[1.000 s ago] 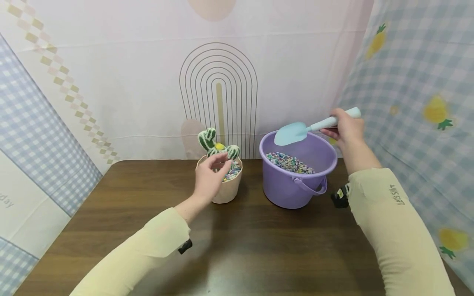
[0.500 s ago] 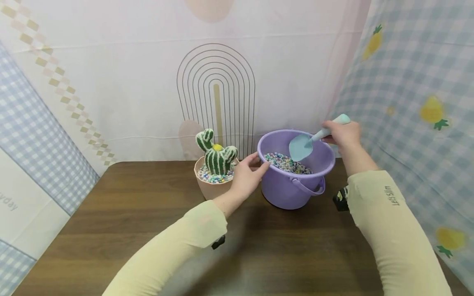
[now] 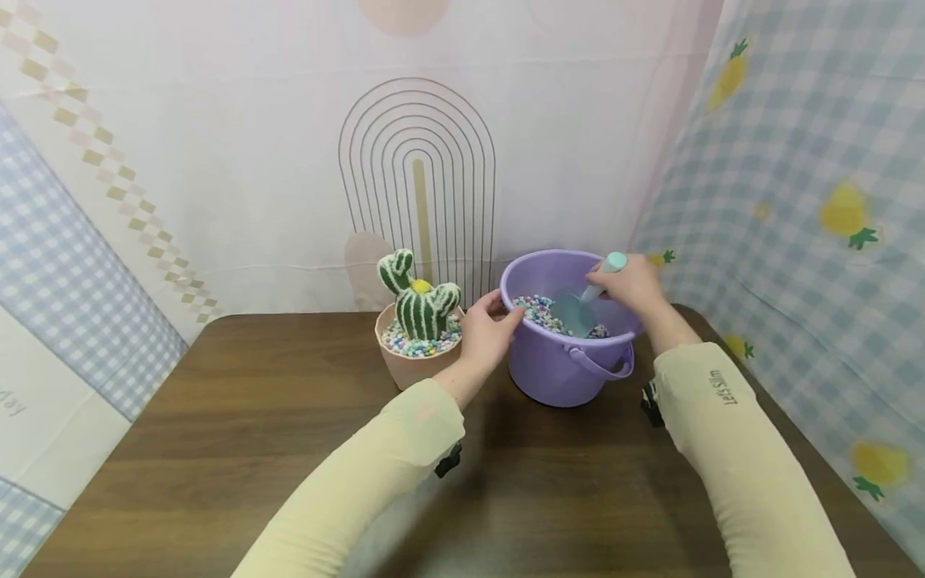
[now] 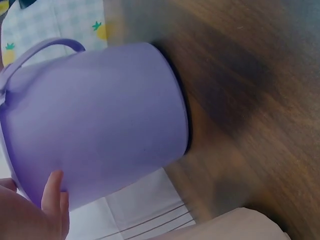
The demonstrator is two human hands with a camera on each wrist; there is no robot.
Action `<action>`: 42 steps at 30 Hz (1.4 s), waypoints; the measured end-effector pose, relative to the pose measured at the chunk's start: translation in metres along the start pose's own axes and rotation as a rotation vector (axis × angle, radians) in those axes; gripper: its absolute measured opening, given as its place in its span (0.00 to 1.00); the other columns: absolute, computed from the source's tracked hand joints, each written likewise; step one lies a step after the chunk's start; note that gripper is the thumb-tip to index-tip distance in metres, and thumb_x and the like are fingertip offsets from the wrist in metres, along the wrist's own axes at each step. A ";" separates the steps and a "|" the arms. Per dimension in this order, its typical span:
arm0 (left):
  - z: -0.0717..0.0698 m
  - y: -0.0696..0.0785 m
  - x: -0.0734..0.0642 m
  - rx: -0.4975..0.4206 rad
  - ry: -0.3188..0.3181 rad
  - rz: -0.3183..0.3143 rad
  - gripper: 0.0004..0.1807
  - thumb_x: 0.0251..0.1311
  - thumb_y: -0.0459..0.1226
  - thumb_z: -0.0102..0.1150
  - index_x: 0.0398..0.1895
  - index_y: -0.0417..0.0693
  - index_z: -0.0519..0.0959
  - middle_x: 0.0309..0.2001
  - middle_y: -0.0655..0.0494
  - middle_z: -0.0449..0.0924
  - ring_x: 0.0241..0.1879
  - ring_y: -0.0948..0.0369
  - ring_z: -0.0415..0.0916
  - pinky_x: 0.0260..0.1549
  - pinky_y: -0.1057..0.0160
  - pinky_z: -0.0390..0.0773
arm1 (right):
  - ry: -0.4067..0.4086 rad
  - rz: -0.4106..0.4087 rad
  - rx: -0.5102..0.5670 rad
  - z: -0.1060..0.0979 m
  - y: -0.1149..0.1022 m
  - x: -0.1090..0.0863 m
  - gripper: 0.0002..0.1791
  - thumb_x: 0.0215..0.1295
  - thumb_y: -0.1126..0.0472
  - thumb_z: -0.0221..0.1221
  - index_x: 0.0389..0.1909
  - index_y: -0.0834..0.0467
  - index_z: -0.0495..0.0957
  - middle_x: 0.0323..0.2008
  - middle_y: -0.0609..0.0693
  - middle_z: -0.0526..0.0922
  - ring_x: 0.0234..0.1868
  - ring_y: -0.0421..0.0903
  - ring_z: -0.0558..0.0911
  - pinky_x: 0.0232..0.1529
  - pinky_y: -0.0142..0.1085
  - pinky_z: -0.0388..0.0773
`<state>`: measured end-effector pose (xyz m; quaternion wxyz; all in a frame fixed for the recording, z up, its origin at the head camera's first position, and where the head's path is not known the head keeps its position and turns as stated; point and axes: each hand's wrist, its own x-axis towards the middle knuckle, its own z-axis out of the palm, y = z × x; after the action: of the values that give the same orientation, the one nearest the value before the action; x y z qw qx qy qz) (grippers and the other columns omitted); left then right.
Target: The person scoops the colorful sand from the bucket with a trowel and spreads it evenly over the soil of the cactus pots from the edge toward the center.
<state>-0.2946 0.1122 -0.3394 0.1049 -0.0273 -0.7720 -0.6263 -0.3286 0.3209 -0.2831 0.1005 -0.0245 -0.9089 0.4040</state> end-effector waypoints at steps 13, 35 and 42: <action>0.004 0.000 0.003 -0.099 0.034 -0.010 0.24 0.54 0.36 0.64 0.55 0.38 0.75 0.44 0.45 0.83 0.40 0.58 0.81 0.37 0.68 0.81 | -0.120 0.077 0.137 -0.005 0.002 -0.015 0.12 0.55 0.62 0.59 0.37 0.65 0.73 0.16 0.37 0.78 0.18 0.37 0.82 0.26 0.32 0.83; 0.008 -0.001 0.002 -0.115 0.078 -0.051 0.22 0.52 0.35 0.63 0.52 0.42 0.76 0.43 0.48 0.82 0.38 0.58 0.80 0.37 0.65 0.82 | 0.092 0.442 0.838 0.008 -0.013 -0.007 0.10 0.58 0.69 0.50 0.37 0.60 0.59 0.13 0.47 0.76 0.14 0.43 0.81 0.22 0.34 0.82; 0.008 -0.001 0.002 -0.139 0.079 -0.053 0.22 0.51 0.33 0.63 0.52 0.42 0.76 0.44 0.47 0.81 0.40 0.57 0.80 0.38 0.65 0.82 | 0.168 0.468 0.936 0.010 -0.013 -0.005 0.11 0.58 0.68 0.52 0.39 0.60 0.60 0.16 0.47 0.75 0.15 0.42 0.81 0.24 0.35 0.83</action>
<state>-0.2976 0.1192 -0.3411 0.1166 0.0109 -0.7224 -0.6814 -0.3256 0.3038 -0.2808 0.0802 -0.2115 -0.5905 0.7747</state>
